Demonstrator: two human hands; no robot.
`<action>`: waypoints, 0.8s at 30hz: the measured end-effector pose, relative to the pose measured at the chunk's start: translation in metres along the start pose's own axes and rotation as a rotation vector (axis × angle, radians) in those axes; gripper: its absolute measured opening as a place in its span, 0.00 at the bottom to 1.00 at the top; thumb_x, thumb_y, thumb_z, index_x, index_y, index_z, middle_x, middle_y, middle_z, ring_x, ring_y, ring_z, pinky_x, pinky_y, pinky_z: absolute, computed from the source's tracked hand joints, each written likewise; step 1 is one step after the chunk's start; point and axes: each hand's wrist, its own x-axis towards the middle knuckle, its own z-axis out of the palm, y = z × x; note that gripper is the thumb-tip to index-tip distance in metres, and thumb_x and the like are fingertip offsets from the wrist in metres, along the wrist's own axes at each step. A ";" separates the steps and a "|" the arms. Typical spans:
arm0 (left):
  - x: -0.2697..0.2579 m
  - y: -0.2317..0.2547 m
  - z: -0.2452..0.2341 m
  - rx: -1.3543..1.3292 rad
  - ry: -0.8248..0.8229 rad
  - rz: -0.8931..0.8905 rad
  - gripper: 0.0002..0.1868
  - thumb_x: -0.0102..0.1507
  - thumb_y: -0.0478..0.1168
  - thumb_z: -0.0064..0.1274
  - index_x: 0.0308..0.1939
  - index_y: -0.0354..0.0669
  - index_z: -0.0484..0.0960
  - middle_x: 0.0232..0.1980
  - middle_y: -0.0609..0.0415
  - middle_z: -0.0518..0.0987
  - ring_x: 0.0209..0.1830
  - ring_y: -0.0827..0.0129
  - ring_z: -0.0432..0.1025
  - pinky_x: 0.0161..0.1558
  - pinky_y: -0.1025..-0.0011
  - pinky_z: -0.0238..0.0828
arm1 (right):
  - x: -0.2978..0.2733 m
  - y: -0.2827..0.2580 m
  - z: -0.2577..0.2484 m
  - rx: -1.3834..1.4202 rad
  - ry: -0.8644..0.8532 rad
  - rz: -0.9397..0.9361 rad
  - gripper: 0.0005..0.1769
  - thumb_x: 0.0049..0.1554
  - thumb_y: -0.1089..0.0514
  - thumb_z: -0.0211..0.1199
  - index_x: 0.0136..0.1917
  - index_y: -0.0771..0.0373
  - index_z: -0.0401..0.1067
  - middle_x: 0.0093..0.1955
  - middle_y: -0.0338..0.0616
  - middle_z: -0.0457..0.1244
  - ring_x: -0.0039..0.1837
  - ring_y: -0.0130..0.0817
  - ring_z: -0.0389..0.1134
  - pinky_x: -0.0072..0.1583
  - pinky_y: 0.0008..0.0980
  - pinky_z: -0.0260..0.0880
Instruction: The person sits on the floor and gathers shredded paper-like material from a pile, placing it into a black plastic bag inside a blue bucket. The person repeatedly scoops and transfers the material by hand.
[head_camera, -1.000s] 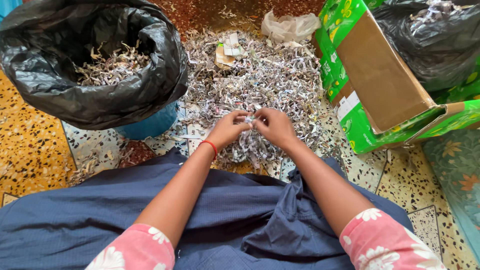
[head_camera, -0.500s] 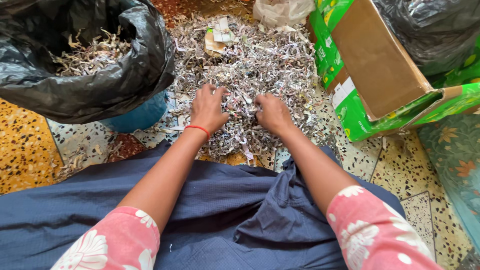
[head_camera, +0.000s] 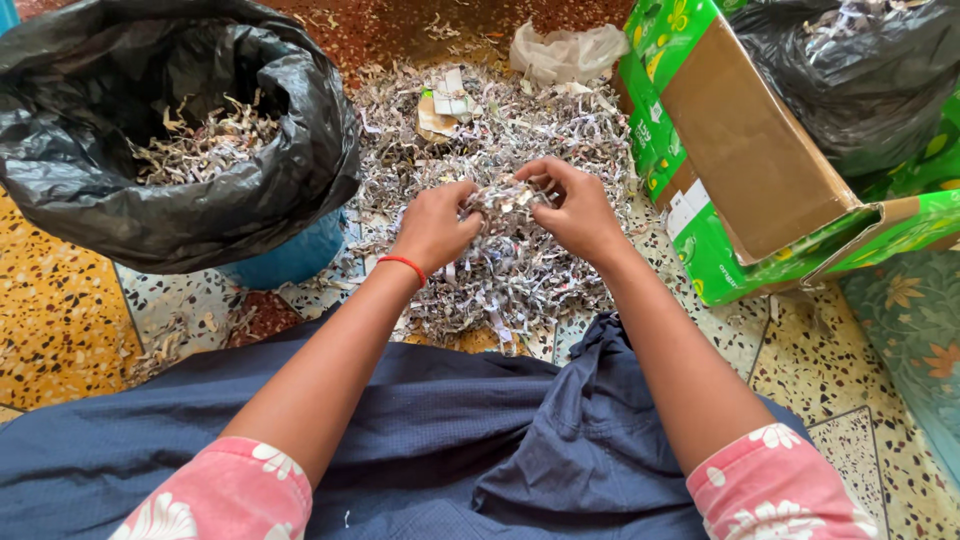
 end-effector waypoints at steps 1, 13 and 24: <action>0.001 -0.003 -0.003 -0.011 0.003 0.012 0.12 0.58 0.42 0.58 0.44 0.45 0.84 0.39 0.45 0.84 0.41 0.49 0.78 0.47 0.54 0.74 | 0.001 0.005 0.000 -0.015 0.000 -0.010 0.22 0.50 0.66 0.63 0.58 0.58 0.76 0.44 0.40 0.68 0.41 0.22 0.65 0.45 0.27 0.69; -0.011 -0.044 0.011 0.261 -0.185 -0.034 0.45 0.45 0.45 0.73 0.67 0.56 0.74 0.73 0.37 0.60 0.70 0.38 0.61 0.63 0.44 0.63 | -0.010 0.030 0.055 -0.467 -0.248 0.104 0.47 0.44 0.54 0.78 0.74 0.48 0.61 0.77 0.53 0.49 0.75 0.52 0.54 0.71 0.50 0.56; -0.017 -0.080 0.053 0.245 -0.124 0.017 0.13 0.53 0.33 0.52 0.42 0.45 0.84 0.43 0.41 0.80 0.46 0.45 0.76 0.51 0.53 0.74 | -0.021 0.079 0.082 -0.501 -0.070 -0.200 0.29 0.42 0.72 0.62 0.58 0.62 0.76 0.61 0.54 0.67 0.61 0.54 0.69 0.63 0.43 0.69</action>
